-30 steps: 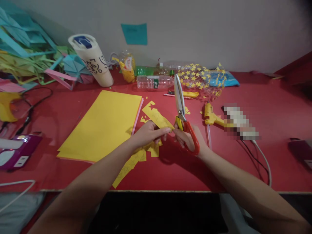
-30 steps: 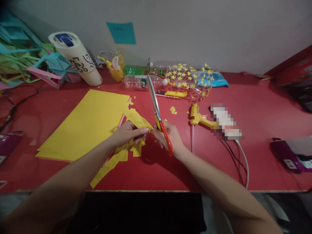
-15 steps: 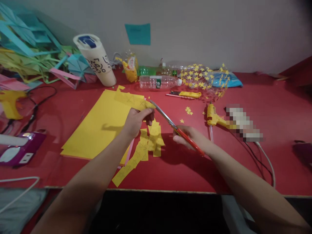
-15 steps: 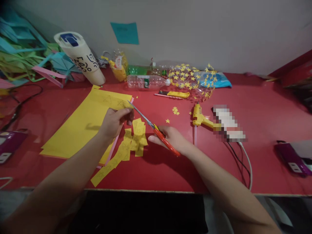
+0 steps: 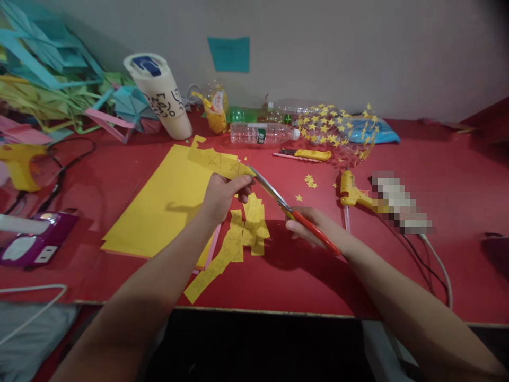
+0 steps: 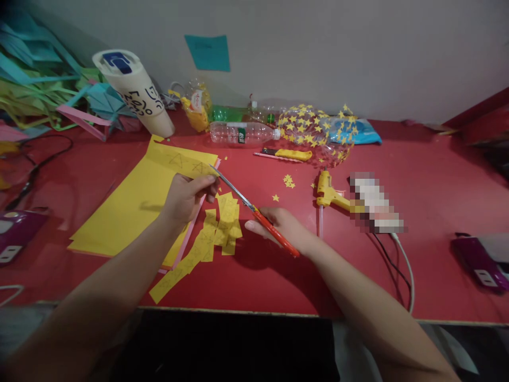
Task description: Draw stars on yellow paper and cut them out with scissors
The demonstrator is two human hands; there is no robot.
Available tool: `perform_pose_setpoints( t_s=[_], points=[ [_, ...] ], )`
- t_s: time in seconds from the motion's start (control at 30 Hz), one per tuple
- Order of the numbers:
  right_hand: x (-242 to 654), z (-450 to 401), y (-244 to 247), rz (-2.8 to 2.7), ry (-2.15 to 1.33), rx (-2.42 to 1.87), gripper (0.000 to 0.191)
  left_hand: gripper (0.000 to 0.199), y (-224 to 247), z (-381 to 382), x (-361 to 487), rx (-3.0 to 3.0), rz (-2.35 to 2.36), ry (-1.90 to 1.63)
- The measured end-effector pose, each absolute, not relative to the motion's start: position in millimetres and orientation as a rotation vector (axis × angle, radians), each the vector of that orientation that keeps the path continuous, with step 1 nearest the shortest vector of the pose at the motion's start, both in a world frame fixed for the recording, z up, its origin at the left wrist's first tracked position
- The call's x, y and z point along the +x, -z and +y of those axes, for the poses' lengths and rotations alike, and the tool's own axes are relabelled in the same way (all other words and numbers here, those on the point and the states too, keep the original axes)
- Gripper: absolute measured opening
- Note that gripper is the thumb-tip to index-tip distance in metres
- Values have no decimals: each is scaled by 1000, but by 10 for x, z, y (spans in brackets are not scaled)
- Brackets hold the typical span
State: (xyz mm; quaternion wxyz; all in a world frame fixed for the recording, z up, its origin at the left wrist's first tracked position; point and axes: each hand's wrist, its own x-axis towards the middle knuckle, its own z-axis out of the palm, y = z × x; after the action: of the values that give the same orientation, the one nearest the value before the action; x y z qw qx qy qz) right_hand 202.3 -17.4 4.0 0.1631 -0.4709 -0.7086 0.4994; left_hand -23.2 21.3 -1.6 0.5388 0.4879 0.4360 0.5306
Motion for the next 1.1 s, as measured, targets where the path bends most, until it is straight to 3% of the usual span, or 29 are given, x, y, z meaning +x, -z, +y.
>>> perform_pose_setpoints(
  t_s=[1.1],
  points=[
    [2008,-169,-151,-1878,-1592,-1390,57,15,-100,236,-279,1164,1056,-1202]
  ],
)
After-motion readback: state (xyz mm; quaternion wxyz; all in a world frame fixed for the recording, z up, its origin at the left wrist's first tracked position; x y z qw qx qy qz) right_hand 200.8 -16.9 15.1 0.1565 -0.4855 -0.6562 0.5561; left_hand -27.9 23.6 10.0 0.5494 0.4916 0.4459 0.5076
